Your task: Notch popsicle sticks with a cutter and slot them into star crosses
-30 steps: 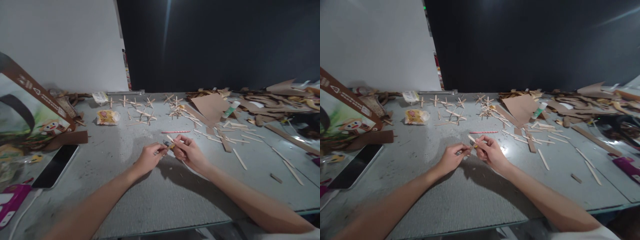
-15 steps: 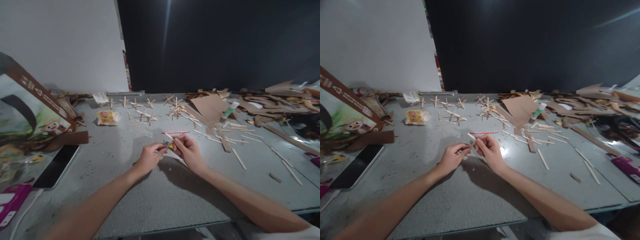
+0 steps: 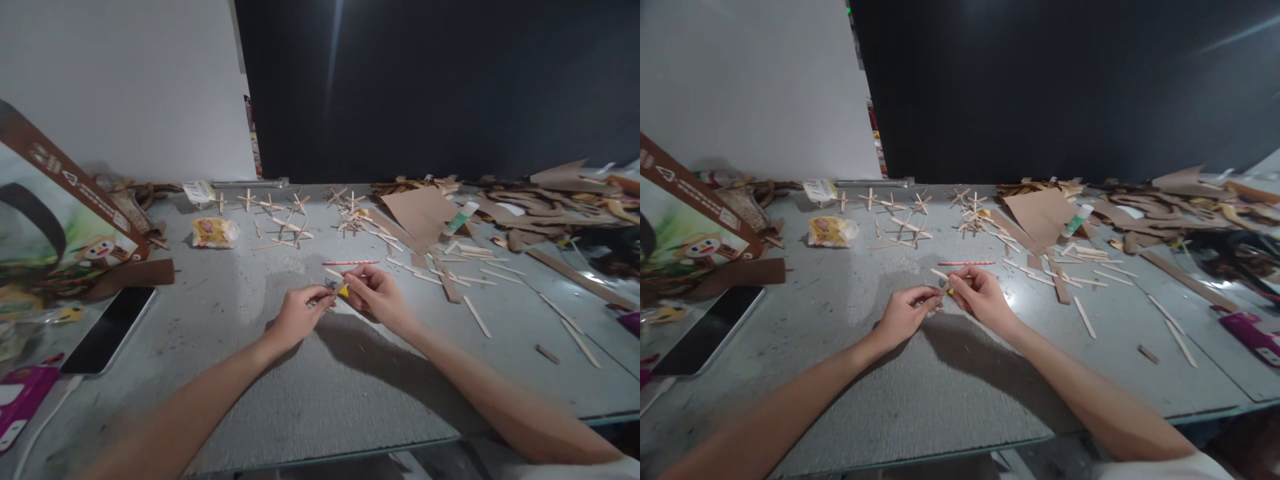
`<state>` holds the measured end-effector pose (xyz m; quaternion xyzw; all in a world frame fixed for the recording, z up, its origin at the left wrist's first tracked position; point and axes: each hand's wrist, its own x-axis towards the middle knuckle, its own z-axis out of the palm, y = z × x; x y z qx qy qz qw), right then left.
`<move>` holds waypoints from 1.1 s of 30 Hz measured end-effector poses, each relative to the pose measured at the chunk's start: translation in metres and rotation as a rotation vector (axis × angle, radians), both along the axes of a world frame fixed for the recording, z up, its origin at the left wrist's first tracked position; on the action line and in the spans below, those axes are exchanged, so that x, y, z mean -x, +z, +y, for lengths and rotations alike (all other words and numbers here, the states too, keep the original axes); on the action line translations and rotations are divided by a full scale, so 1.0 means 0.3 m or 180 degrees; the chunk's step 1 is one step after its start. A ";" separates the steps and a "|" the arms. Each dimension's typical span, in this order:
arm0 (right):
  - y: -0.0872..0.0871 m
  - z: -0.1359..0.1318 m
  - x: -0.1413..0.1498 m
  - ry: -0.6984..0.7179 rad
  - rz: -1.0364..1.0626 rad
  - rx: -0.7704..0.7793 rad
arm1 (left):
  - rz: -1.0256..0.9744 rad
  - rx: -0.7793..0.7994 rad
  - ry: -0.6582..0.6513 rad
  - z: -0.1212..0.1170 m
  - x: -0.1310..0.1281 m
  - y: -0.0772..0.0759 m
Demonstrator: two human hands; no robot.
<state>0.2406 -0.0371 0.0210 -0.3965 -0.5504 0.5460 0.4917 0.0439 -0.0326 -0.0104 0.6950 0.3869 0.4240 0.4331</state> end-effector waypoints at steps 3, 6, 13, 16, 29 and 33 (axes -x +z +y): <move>0.028 0.010 -0.026 0.0252 -0.0351 0.0067 | -0.0001 -0.0024 -0.0010 0.003 0.002 -0.003; 0.027 0.006 -0.021 0.0219 -0.0276 0.0051 | -0.0009 0.0045 0.0005 0.006 0.003 -0.002; -0.025 -0.049 0.086 -0.0449 0.0350 -0.0111 | -0.0141 0.0190 -0.0085 0.011 0.007 0.000; -0.014 -0.044 0.083 -0.0387 0.0308 -0.0141 | -0.0123 0.0132 -0.0083 0.011 0.008 0.001; -0.045 -0.024 0.088 0.0182 0.0085 0.0142 | -0.0279 0.0095 0.0059 0.021 0.002 0.002; -0.045 -0.019 0.084 0.0197 0.0124 0.0126 | -0.0346 0.0208 0.0091 0.025 0.000 0.004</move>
